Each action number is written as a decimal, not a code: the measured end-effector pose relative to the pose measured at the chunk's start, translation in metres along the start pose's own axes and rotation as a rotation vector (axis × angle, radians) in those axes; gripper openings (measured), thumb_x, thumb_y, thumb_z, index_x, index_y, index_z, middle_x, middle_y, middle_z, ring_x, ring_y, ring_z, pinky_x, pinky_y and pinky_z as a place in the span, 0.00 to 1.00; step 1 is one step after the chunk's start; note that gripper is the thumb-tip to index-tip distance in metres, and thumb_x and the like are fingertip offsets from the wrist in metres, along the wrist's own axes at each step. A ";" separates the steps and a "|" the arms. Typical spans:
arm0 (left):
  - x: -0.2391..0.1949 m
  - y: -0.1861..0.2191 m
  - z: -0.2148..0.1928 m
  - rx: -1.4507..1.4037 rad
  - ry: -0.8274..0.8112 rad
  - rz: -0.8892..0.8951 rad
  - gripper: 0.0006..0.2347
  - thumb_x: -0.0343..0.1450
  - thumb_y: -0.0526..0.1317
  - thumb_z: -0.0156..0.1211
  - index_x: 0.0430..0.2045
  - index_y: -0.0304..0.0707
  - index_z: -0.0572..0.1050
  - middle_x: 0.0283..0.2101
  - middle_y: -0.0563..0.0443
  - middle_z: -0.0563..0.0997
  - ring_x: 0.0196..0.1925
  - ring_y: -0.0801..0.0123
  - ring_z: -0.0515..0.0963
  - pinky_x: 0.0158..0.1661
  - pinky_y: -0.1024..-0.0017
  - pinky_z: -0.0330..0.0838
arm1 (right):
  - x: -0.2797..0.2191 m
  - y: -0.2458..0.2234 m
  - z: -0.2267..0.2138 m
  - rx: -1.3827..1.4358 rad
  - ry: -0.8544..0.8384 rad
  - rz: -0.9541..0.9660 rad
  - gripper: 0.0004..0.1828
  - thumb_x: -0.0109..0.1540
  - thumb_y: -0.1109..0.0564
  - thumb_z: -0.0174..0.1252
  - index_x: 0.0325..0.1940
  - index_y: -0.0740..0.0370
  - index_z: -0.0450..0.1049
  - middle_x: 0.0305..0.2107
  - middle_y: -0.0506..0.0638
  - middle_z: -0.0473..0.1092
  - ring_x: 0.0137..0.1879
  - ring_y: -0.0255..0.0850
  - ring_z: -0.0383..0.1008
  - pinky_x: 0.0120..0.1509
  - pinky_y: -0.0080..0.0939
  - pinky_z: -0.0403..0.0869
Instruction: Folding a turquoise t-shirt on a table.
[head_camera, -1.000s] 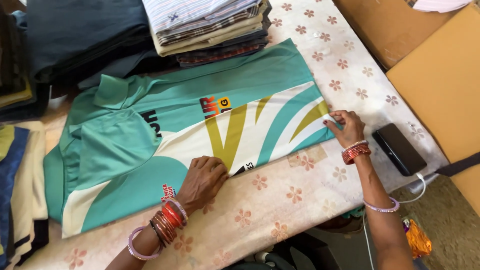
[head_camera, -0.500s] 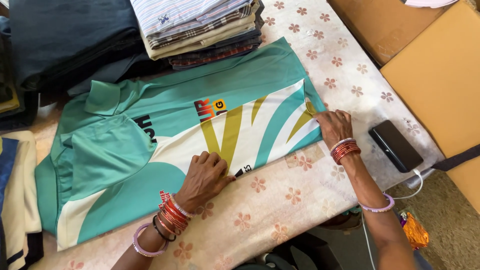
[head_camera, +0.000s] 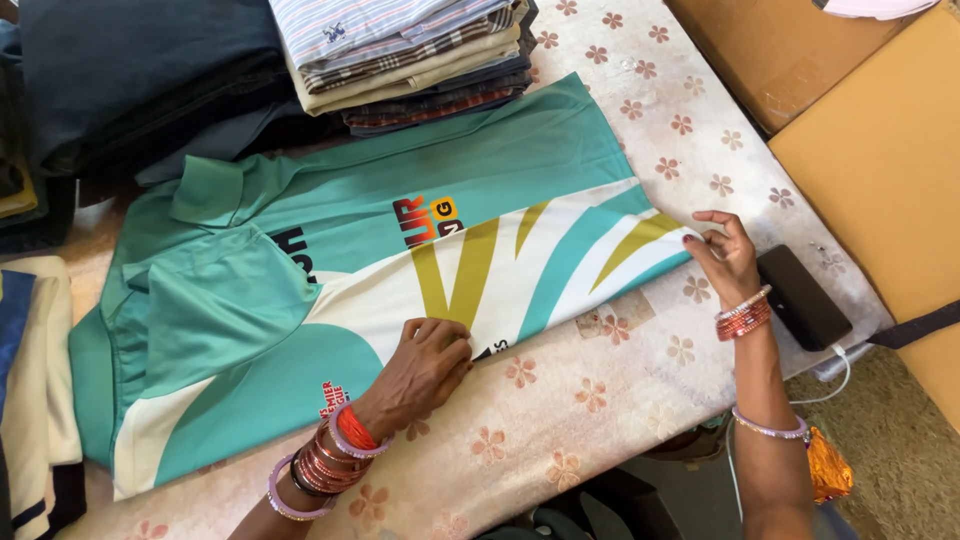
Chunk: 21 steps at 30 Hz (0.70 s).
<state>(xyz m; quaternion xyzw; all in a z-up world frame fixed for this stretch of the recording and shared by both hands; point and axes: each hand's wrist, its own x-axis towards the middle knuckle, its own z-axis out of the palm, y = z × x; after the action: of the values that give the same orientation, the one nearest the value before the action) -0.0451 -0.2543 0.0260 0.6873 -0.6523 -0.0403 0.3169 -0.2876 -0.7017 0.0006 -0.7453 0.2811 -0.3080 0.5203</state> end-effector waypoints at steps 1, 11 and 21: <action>0.001 0.001 -0.001 0.000 -0.002 0.001 0.06 0.71 0.38 0.61 0.35 0.36 0.75 0.45 0.46 0.76 0.49 0.58 0.73 0.54 0.57 0.63 | -0.002 0.004 -0.002 0.001 0.001 0.001 0.24 0.62 0.60 0.66 0.62 0.60 0.69 0.36 0.50 0.77 0.39 0.29 0.77 0.39 0.26 0.74; 0.004 0.005 -0.001 -0.054 0.046 -0.005 0.10 0.66 0.40 0.66 0.37 0.35 0.76 0.47 0.43 0.76 0.52 0.55 0.73 0.54 0.55 0.61 | -0.016 -0.012 0.007 -0.298 -0.123 0.071 0.27 0.62 0.55 0.65 0.64 0.60 0.67 0.38 0.52 0.77 0.40 0.30 0.76 0.33 0.30 0.73; -0.001 -0.001 0.012 -0.047 0.019 0.052 0.05 0.70 0.37 0.62 0.33 0.35 0.77 0.48 0.45 0.78 0.52 0.58 0.75 0.55 0.59 0.63 | -0.021 0.010 -0.005 -0.247 -0.080 0.113 0.29 0.59 0.60 0.67 0.64 0.60 0.69 0.35 0.55 0.77 0.34 0.34 0.74 0.33 0.32 0.74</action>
<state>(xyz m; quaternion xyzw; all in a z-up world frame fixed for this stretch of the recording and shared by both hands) -0.0503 -0.2582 0.0154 0.6628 -0.6659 -0.0410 0.3400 -0.3066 -0.6921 -0.0106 -0.7983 0.3375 -0.2112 0.4519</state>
